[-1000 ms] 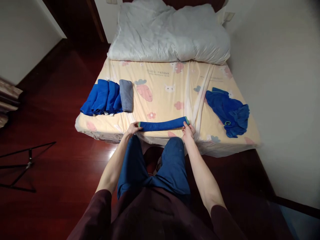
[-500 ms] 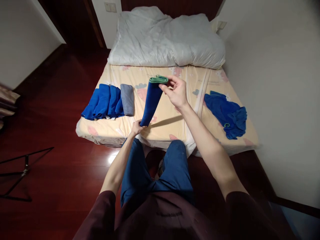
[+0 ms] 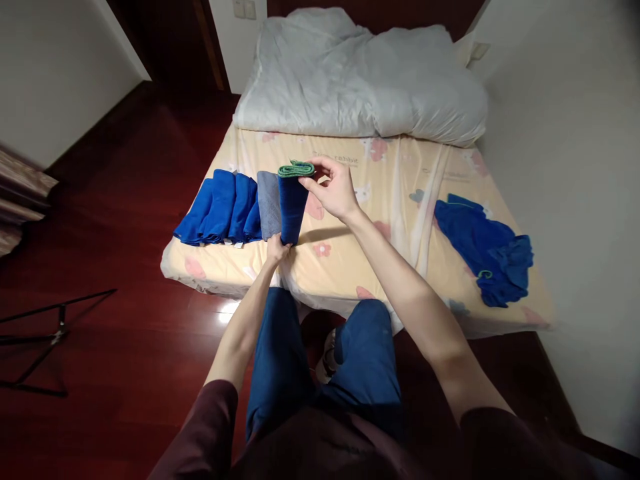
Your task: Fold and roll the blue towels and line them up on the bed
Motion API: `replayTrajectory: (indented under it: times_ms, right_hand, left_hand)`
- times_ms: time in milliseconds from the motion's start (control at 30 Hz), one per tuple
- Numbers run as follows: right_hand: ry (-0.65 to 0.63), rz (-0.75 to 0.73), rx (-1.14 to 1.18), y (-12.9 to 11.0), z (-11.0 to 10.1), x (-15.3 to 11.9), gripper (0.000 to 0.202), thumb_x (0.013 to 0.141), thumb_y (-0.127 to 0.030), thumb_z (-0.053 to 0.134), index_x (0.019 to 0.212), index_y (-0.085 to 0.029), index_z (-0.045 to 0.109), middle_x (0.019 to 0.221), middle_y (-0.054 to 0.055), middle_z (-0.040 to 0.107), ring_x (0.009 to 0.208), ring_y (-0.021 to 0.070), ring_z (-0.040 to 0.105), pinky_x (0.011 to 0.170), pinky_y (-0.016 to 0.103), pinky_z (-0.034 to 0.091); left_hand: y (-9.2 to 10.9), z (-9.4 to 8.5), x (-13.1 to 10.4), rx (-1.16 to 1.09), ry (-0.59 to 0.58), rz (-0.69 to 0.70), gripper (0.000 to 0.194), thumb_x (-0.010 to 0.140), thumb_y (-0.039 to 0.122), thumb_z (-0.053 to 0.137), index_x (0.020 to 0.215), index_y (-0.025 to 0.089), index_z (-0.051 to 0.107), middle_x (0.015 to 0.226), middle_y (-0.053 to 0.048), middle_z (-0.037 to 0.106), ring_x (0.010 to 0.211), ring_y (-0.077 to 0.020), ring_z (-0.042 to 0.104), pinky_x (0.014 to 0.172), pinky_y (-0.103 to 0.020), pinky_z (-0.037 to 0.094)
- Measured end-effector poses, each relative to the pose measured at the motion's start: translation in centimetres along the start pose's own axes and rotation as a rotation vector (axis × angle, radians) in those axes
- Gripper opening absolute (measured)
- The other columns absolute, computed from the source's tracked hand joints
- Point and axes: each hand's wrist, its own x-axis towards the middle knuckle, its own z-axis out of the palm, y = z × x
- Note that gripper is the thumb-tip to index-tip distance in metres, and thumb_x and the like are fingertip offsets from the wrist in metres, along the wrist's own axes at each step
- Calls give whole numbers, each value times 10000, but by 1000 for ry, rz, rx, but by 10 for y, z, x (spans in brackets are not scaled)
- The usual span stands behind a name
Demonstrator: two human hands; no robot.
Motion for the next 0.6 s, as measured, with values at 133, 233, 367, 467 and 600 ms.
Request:
replayTrajectory:
  times_ms: [133,233,367,467,600]
  right_hand:
    - [-14,12,-8,11,5,-1,529,975,-609,675,1273,-172,662,1176,80,732,988,173,707,803,284,620]
    - [-29,9,-28,6,2,0,590,965,-610,694,1372,-190,617,1320,105,699,1013,169,692,810,269,621]
    - [41,56,-82,-10,-14,-27,837,888,-616,793,1581,-294,450,1648,127,466,1135,190,675,839,265,631]
    - [218,187,-107,-10,-30,-102,838,919,-600,753,1623,-330,388,1697,133,405,1183,215,683,875,328,650]
    - [351,531,-217,-5,-37,-269,611,963,-553,656,1506,-290,554,1508,151,618,1160,254,719,957,459,661]
  left_hand:
    - [-6,8,4,1,14,-23,277,836,252,755,1072,107,769,1083,-189,786,1048,-376,744,946,-410,571]
    - [-5,8,7,-99,17,22,370,793,207,749,1151,113,736,1131,-168,770,1101,-367,725,996,-430,567]
    - [-5,0,-36,-302,246,66,835,754,250,800,1518,94,501,1516,-240,552,1374,-353,583,1118,-448,524]
    - [-16,-4,-135,-265,353,11,797,906,338,693,1616,139,389,1605,-235,462,1497,-333,468,1209,-477,459]
    - [-41,-6,-301,-30,12,82,506,1038,310,476,1534,251,559,1602,-151,530,1574,-305,405,1309,-540,351]
